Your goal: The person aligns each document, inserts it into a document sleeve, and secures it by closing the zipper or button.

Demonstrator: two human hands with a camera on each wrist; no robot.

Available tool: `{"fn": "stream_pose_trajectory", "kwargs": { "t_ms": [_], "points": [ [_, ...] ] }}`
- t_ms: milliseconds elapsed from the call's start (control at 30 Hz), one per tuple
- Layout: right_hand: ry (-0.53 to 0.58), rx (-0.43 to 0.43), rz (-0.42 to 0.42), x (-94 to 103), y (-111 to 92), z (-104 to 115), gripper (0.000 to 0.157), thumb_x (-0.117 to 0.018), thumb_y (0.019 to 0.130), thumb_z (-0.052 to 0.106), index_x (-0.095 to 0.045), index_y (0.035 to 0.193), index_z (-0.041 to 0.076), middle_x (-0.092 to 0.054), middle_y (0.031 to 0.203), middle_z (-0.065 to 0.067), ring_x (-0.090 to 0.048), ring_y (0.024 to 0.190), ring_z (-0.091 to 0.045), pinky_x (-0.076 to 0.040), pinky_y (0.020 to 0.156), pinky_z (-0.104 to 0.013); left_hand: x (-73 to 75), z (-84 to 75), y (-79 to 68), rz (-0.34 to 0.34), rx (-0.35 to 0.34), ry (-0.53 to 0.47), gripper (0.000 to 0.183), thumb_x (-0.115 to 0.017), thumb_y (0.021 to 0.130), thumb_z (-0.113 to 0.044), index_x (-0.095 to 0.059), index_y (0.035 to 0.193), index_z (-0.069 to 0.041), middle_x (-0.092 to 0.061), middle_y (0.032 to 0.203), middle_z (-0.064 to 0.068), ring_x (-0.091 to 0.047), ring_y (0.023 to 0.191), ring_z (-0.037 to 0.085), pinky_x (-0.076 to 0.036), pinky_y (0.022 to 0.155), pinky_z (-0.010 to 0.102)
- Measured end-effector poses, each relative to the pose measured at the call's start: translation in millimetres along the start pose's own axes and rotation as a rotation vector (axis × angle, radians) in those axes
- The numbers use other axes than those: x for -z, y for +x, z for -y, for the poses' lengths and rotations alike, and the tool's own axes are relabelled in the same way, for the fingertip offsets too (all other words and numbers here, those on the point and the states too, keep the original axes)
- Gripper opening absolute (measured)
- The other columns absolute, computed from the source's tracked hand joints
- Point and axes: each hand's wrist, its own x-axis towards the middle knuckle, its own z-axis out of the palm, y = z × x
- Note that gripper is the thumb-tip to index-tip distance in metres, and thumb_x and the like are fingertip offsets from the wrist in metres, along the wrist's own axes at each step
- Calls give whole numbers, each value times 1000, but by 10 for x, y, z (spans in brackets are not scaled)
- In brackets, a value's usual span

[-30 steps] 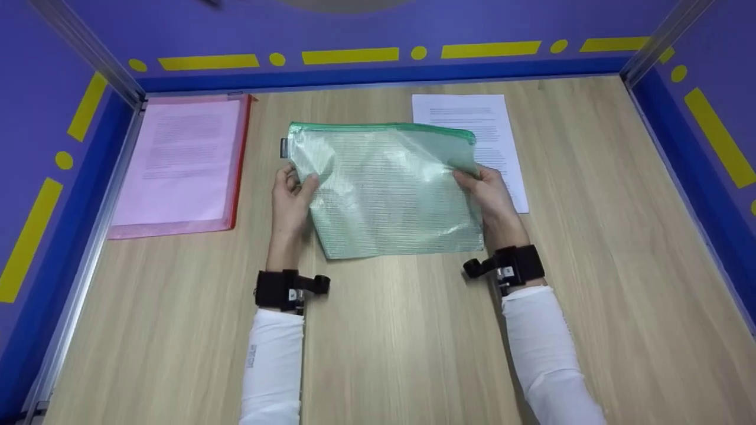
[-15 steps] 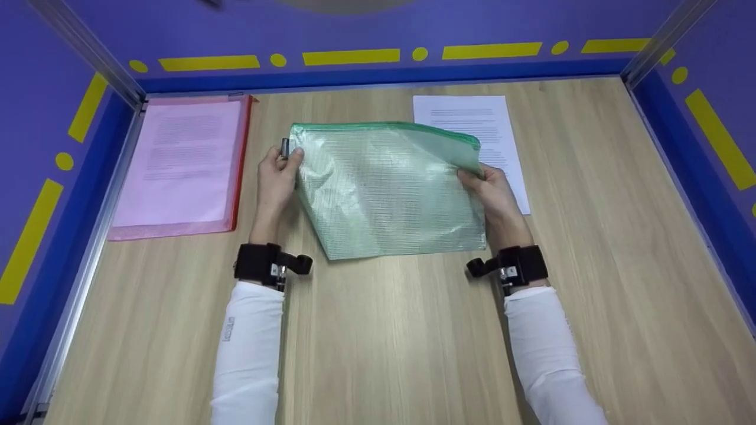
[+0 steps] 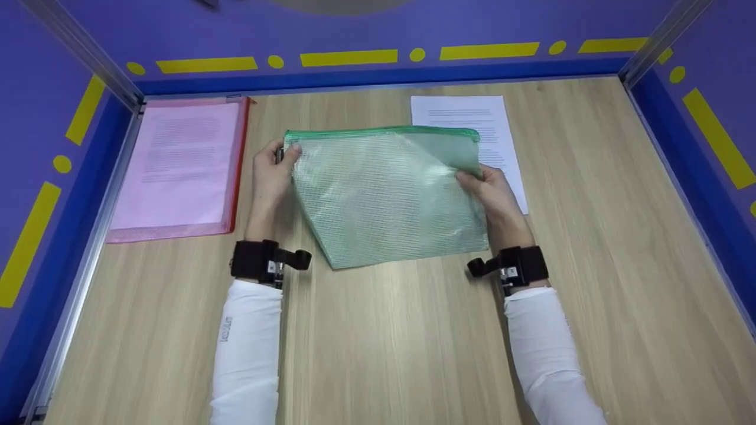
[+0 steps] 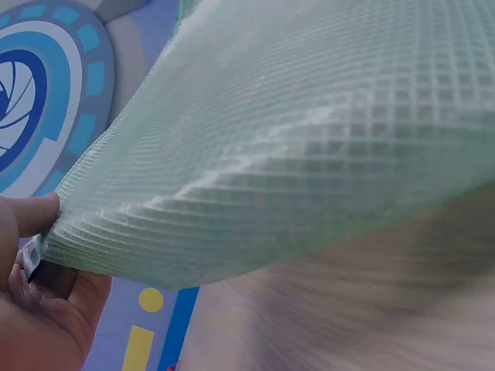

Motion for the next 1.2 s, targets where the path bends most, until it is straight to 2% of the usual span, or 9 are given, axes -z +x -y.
{"fn": "stream_pose_trajectory", "kwargs": {
  "t_ms": [133, 267, 433, 567, 700, 767, 867, 1000, 1200],
  "points": [
    [-7, -14, -30, 0, 9, -14, 31, -66, 95, 17, -66, 119, -1, -70, 91, 11, -61, 94, -12, -43, 93, -28, -4, -60, -37, 33, -28, -7, 34, -59, 99, -15, -60, 126, 4, -65, 112, 12, -57, 93, 9, -47, 83, 19],
    [-43, -22, -66, 0, 8, -8, 41, -67, 95, 20, -62, 127, -5, -69, 94, 13, -60, 97, -10, -41, 94, -27, -6, -112, -79, 32, -93, 64, 26, -60, 98, -12, -65, 119, 3, -62, 99, 6, -51, 83, 9, -42, 73, 19],
    [-71, -21, -111, -23, 7, -9, 39, -66, 95, 21, -63, 127, -3, -68, 104, 5, -60, 101, -11, -41, 97, -31, -41, -165, -152, 8, -171, 96, 18, -60, 98, -10, -70, 109, -1, -58, 88, 3, -46, 75, 11, -37, 66, 21],
    [-90, -12, -158, -60, 9, -12, 39, -66, 94, 20, -63, 128, 0, -69, 106, 1, -62, 95, -10, -47, 90, -28, -106, -176, -237, -49, -227, 118, 17, -58, 98, -7, -72, 107, -1, -67, 91, 8, -48, 74, 11, -37, 64, 19],
    [-51, -7, -225, -68, -20, 70, 49, -66, 93, 13, -54, 139, 3, -71, 96, 1, -64, 84, -6, -51, 78, -22, -186, -150, -305, -130, -284, 165, 20, -57, 97, -3, -73, 109, -1, -75, 102, 13, -54, 75, 12, -39, 65, 16],
    [-39, 2, -261, -47, -9, 77, 54, -64, 94, 11, -49, 145, 4, -72, 101, -4, -65, 85, -6, -51, 75, -20, -228, -138, -322, -169, -311, 180, 21, -56, 97, -1, -73, 109, -1, -76, 105, 14, -54, 74, 13, -39, 65, 14],
    [-75, 45, -304, -25, 31, 19, 54, -62, 95, 10, -46, 146, 3, -68, 119, -14, -63, 103, -13, -50, 86, -21, -290, -131, -337, -221, -364, 189, 24, -54, 96, 3, -75, 107, -2, -77, 103, 12, -51, 68, 12, -38, 64, 14],
    [-167, 95, -313, -82, 14, 40, 49, -59, 96, 10, -49, 143, -1, -56, 139, -23, -56, 127, -29, -47, 107, -33, -366, -113, -372, -258, -451, 177, 26, -53, 96, 4, -76, 105, -4, -77, 102, 10, -51, 68, 11, -40, 66, 14],
    [-237, 165, -232, -231, -25, 79, 39, -60, 97, 12, -59, 133, -2, -65, 130, -21, -62, 119, -30, -52, 99, -31, -476, -68, -425, -284, -551, 168, 25, -55, 95, 5, -76, 104, -4, -77, 104, 9, -71, 91, 14, -55, 81, 23]
  ]
}}
